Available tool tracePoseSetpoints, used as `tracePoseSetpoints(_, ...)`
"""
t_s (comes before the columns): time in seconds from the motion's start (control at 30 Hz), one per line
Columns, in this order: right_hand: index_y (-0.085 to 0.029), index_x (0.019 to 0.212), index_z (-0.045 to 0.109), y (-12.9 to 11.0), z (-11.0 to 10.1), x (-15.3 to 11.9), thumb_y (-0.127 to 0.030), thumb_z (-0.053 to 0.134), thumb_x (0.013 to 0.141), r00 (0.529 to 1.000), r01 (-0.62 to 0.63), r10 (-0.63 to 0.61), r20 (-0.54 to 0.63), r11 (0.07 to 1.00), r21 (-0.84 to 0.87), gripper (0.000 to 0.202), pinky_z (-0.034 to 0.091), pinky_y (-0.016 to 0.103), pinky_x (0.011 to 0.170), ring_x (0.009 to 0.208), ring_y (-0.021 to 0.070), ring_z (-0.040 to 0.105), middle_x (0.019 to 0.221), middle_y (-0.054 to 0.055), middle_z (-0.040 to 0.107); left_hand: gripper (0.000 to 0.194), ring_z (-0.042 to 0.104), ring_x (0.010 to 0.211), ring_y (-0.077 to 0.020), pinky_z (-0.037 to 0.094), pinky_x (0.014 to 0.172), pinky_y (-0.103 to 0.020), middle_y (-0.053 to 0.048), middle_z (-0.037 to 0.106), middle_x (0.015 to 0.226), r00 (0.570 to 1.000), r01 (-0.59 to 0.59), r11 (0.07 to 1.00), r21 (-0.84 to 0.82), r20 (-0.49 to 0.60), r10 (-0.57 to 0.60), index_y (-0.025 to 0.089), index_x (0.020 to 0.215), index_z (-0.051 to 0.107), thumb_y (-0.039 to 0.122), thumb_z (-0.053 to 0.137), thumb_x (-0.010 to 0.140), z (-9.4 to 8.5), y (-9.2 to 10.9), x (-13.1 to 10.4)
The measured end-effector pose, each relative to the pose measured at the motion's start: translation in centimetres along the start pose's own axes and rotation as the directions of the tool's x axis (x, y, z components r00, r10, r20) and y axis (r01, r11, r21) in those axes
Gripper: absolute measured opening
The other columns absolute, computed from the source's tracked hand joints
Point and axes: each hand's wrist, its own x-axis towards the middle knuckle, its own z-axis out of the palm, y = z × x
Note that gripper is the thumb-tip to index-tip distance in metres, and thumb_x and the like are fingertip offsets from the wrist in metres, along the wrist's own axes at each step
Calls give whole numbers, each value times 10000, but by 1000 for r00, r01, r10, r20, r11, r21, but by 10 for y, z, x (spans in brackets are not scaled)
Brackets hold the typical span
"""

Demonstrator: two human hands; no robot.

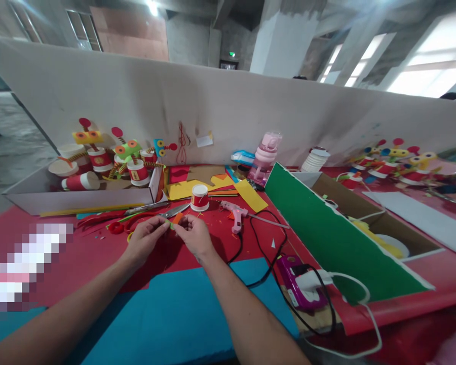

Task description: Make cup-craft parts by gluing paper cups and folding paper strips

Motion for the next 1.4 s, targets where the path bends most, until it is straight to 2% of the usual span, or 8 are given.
tracePoseSetpoints(0.17, -188, 689, 532, 3, 2, -1, -358, 670, 699, 992, 114, -118, -40, 989, -90, 218, 412, 231, 571, 605, 115, 512, 636, -29, 557, 213, 497, 516, -101, 396, 537, -218, 33, 553, 591, 999, 29, 998, -60, -26, -30, 176, 764, 594, 384, 637, 775, 2, 5, -1)
tracePoseSetpoints(0.37, -178, 729, 585, 1, -2, -1, -324, 650, 722, 989, 148, -139, 51, 959, -242, 160, 410, 237, 577, 619, 121, 522, 673, -20, 597, 166, 500, 594, -109, 383, 571, -209, 16, 565, 625, 997, -61, 986, 157, -40, 68, 165, 705, 610, 316, 660, 754, -4, -3, 2)
tracePoseSetpoints(0.43, -170, 746, 600, 2, -3, -1, -327, 663, 715, 991, 128, -119, 56, 969, -212, 172, 423, 244, 593, 633, 126, 540, 695, -8, 621, 180, 499, 593, -111, 385, 572, -211, 15, 567, 622, 998, -43, 992, 118, -39, 48, 166, 713, 613, 334, 643, 770, -4, -2, 2)
tracePoseSetpoints(0.57, -168, 821, 610, 7, 0, 1, -364, 693, 692, 997, 65, -63, -34, 997, 51, 249, 460, 262, 647, 671, 137, 583, 754, 7, 660, 218, 498, 583, -101, 397, 577, -207, 14, 579, 644, 997, -11, 997, -72, -82, 5, 167, 811, 619, 384, 599, 811, 1, 4, 0)
tracePoseSetpoints(0.73, -171, 777, 598, 9, 7, 0, -355, 725, 650, 998, 32, -19, -67, 979, 200, 257, 463, 251, 639, 627, 117, 565, 703, -15, 637, 247, 498, 553, -102, 419, 553, -213, 18, 576, 626, 997, 64, 991, -118, -36, -69, 163, 797, 609, 394, 678, 741, 5, 8, -3)
tracePoseSetpoints(0.9, -177, 771, 602, 8, 5, -1, -350, 704, 674, 1000, 18, -18, 0, 992, 124, 223, 453, 241, 623, 634, 120, 566, 705, -14, 638, 256, 485, 523, -96, 395, 518, -203, 21, 545, 568, 998, 55, 995, -78, -36, -58, 155, 699, 587, 391, 677, 742, 3, 5, -2)
tracePoseSetpoints(1.17, -168, 748, 621, 7, 3, -1, -335, 699, 678, 998, 57, -53, -44, 994, 94, 197, 459, 254, 642, 643, 128, 579, 708, -4, 658, 235, 487, 505, -95, 417, 518, -209, 31, 550, 547, 993, 112, 984, -138, -29, -117, 162, 730, 604, 377, 698, 718, 5, 6, -2)
tracePoseSetpoints(1.4, -158, 742, 690, 6, 1, 0, -346, 714, 656, 998, 37, -34, -45, 997, 74, 208, 461, 266, 636, 638, 137, 583, 714, 19, 682, 217, 481, 501, -85, 403, 506, -197, 27, 544, 539, 993, 78, 989, -127, -76, -89, 147, 699, 606, 340, 704, 718, 3, 3, 0)
